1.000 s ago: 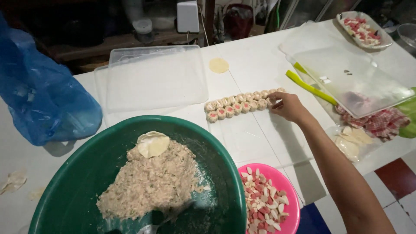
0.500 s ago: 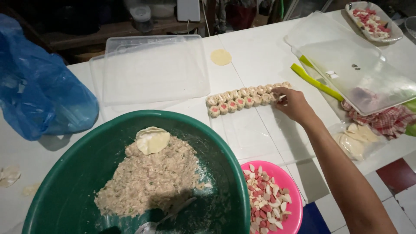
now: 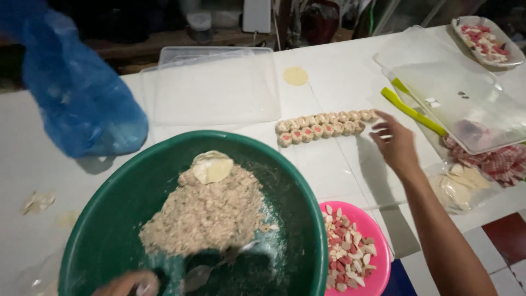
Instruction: Preparing dumplings by scooping meat filling into dough wrappers, folding them to seal, and arranging them in rows.
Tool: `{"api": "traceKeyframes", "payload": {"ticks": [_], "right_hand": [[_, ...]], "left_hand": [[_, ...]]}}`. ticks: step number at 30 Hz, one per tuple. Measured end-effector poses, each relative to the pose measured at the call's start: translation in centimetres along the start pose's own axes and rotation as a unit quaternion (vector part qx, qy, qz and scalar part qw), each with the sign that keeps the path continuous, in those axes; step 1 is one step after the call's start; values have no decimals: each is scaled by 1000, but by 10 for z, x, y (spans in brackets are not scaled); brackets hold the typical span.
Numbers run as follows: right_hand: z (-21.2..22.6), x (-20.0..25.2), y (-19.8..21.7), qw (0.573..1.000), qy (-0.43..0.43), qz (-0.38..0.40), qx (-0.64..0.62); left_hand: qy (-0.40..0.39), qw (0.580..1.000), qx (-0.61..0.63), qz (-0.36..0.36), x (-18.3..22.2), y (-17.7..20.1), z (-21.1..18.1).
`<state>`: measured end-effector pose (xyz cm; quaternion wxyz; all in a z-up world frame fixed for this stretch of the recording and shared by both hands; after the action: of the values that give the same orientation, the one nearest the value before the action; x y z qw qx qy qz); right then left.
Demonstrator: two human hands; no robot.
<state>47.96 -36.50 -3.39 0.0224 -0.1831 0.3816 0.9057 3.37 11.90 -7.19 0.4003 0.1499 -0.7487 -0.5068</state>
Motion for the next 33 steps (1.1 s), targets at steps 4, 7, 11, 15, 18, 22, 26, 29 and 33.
{"api": "traceKeyframes", "payload": {"ticks": [4, 7, 11, 15, 18, 22, 26, 29, 33], "right_hand": [[90, 29, 43, 995, 86, -48, -3], [175, 71, 61, 977, 209, -23, 18], [248, 133, 39, 948, 232, 218, -4], [272, 179, -9, 825, 332, 442, 119], [248, 193, -58, 764, 354, 487, 232], [280, 206, -87, 698, 302, 532, 372], [281, 221, -116, 614, 355, 546, 446], [288, 222, -113, 585, 347, 579, 450], [249, 223, -136, 654, 428, 498, 376]], "left_hand": [[-28, 995, 31, -89, 56, 107, -107], [-382, 886, 177, -194, 14, 109, -133], [-485, 839, 86, -230, -59, 99, -184], [-544, 788, -4, -290, -78, 83, -206], [-581, 727, -16, -365, -81, 81, -199], [-555, 741, -16, -379, -96, 72, -202], [-554, 691, -99, -453, -109, 62, -209], [-557, 648, -128, -503, -110, 61, -211], [-563, 568, -69, -597, -110, 57, -217]]}}
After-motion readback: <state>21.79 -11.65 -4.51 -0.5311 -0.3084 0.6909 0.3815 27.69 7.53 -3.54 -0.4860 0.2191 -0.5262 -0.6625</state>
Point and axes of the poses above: each hand's wrist, its own x-axis away from the middle knuckle, its own y-axis out of the back of the hand, z = x × y, the point moved 2 cm from there along -x, towards the middle knuckle, and after that the axes turned 12 degrees about -z, right-handed, at the moved point
